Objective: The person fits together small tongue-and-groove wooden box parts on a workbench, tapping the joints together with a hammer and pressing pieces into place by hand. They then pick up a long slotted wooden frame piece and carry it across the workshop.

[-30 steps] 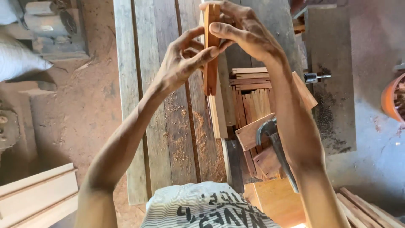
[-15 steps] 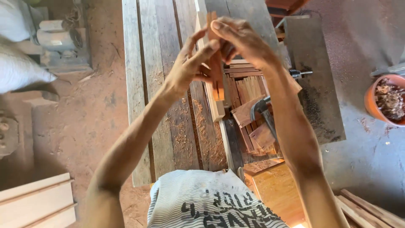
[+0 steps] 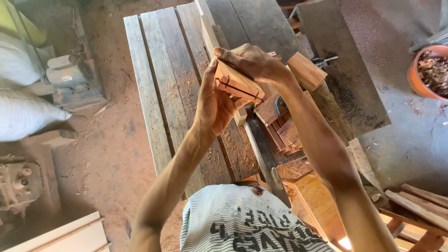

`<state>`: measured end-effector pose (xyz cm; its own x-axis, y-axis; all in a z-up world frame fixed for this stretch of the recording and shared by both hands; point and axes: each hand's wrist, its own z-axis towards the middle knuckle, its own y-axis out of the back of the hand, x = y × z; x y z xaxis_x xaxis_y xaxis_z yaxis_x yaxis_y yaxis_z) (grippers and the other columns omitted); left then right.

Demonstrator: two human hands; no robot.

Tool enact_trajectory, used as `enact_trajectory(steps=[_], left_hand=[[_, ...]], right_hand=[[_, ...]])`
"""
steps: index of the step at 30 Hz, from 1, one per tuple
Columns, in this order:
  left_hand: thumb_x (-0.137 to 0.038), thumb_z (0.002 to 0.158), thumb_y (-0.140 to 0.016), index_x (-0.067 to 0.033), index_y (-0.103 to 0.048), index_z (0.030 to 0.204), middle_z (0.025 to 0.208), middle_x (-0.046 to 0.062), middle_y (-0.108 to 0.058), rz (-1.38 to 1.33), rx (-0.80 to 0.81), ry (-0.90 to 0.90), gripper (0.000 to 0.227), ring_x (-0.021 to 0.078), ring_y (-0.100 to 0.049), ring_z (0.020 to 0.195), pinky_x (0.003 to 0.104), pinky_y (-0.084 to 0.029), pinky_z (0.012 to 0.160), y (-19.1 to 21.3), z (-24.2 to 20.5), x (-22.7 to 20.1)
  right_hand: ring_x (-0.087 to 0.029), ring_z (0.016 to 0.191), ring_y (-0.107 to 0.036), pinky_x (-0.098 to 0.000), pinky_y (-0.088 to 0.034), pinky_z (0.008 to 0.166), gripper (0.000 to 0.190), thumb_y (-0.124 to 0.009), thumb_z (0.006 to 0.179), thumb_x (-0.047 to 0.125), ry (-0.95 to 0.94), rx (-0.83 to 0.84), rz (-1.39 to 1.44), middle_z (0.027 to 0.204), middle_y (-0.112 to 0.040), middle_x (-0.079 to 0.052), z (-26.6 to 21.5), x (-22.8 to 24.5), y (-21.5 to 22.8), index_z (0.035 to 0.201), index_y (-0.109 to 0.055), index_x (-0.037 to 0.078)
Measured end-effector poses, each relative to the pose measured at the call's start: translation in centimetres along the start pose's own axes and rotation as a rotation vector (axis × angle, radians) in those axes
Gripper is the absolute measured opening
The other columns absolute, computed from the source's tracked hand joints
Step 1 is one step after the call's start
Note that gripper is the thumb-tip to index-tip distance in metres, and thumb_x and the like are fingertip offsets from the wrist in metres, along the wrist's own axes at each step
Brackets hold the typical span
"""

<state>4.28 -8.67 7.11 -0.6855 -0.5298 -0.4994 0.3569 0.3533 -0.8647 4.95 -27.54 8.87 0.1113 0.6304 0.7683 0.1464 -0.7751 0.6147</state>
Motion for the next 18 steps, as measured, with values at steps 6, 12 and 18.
enact_trajectory(steps=[6,12,18], left_hand=[[-0.052,0.100,-0.060,0.0034,-0.041,0.145,0.131,0.027,-0.059,-0.026,0.071,0.005,0.074,0.0337,-0.070,0.112,0.047,-0.065,0.094,-1.0,-0.8,-0.2],[-0.045,0.086,-0.075,0.0006,-0.037,0.143,0.131,0.021,-0.052,-0.012,-0.109,-0.001,0.082,0.0338,-0.060,0.121,0.053,-0.060,0.103,-0.4,-3.7,0.2],[-0.057,0.090,-0.067,-0.0100,-0.044,0.149,0.134,0.016,-0.060,-0.260,-0.115,-0.001,0.079,0.0301,-0.064,0.117,0.046,-0.059,0.099,4.5,-10.1,4.1]], right_hand=[[-0.018,0.052,-0.064,-0.0400,-0.053,0.043,0.082,-0.033,0.091,0.081,-0.026,-0.065,-0.061,0.059,-0.062,-0.007,-1.5,1.6,0.3,0.082,-0.073,0.010],[-0.018,0.063,-0.069,-0.0331,-0.057,0.048,0.069,-0.040,0.100,0.069,0.073,-0.281,0.004,0.090,-0.072,-0.012,-4.5,-0.4,-2.3,0.121,-0.066,0.009],[-0.031,0.131,-0.058,-0.0506,-0.053,0.103,0.059,-0.059,0.105,0.046,0.464,-0.449,0.442,0.160,-0.046,-0.018,-15.6,-0.5,-11.3,0.153,-0.047,0.014]])
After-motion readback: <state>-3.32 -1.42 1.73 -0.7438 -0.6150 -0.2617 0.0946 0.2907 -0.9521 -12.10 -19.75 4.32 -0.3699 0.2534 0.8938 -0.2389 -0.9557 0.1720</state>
